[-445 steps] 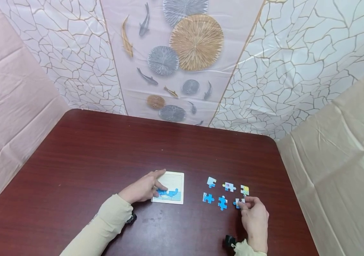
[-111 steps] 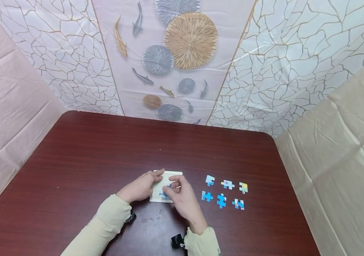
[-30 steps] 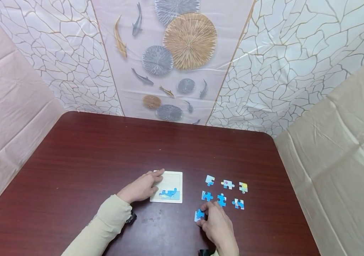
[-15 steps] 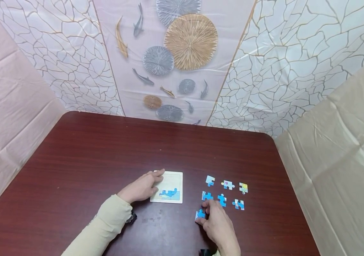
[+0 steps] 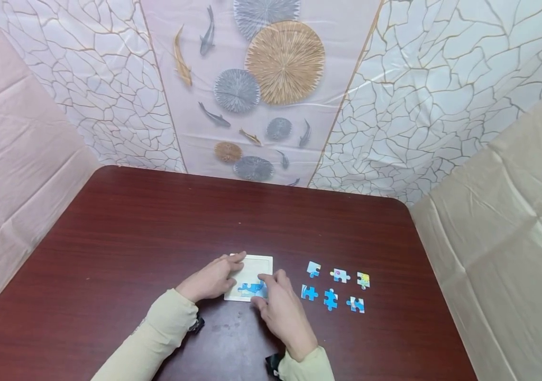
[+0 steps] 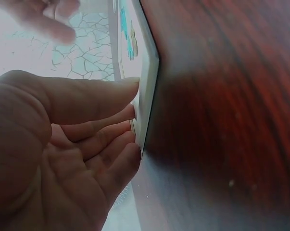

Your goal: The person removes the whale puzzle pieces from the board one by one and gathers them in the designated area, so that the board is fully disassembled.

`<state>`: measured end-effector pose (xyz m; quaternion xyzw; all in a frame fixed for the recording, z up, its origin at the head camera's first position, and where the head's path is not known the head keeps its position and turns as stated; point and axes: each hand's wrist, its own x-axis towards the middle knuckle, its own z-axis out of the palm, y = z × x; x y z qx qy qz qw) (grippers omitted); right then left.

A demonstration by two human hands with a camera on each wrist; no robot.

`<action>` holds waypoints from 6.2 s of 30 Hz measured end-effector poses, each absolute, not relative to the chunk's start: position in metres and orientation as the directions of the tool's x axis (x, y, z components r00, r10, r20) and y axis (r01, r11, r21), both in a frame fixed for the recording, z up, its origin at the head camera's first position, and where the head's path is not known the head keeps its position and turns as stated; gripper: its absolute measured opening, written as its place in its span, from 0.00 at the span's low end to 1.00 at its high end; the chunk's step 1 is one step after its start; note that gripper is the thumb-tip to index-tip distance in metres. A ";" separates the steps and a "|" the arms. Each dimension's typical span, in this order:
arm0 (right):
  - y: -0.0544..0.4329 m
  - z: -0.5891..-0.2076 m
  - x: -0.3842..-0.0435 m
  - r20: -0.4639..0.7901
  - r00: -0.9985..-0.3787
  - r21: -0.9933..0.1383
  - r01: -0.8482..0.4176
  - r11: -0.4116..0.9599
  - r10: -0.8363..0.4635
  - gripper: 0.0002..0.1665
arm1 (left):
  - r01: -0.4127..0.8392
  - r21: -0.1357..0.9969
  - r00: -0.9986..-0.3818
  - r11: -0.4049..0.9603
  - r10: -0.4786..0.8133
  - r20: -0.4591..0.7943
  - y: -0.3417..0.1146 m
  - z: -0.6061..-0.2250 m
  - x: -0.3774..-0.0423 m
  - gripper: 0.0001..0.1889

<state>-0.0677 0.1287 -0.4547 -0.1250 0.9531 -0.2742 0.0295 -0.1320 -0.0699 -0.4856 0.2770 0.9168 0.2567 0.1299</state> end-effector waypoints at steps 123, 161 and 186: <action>0.116 -0.470 -0.093 -0.185 -0.925 -0.677 -0.125 0.725 -0.332 0.13 | 0.459 0.566 -0.805 0.685 0.590 -0.062 -0.071 -0.489 -0.134 0.17; 0.143 -0.448 -0.070 -0.088 -0.971 -0.828 -0.052 0.559 -0.221 0.18 | 0.475 0.539 -0.804 0.696 0.592 -0.055 -0.069 -0.488 -0.133 0.09; 0.236 -0.442 -0.029 -0.246 -0.963 -0.483 0.217 0.848 0.107 0.22 | 0.478 0.550 -0.795 0.685 0.604 -0.060 -0.069 -0.487 -0.132 0.06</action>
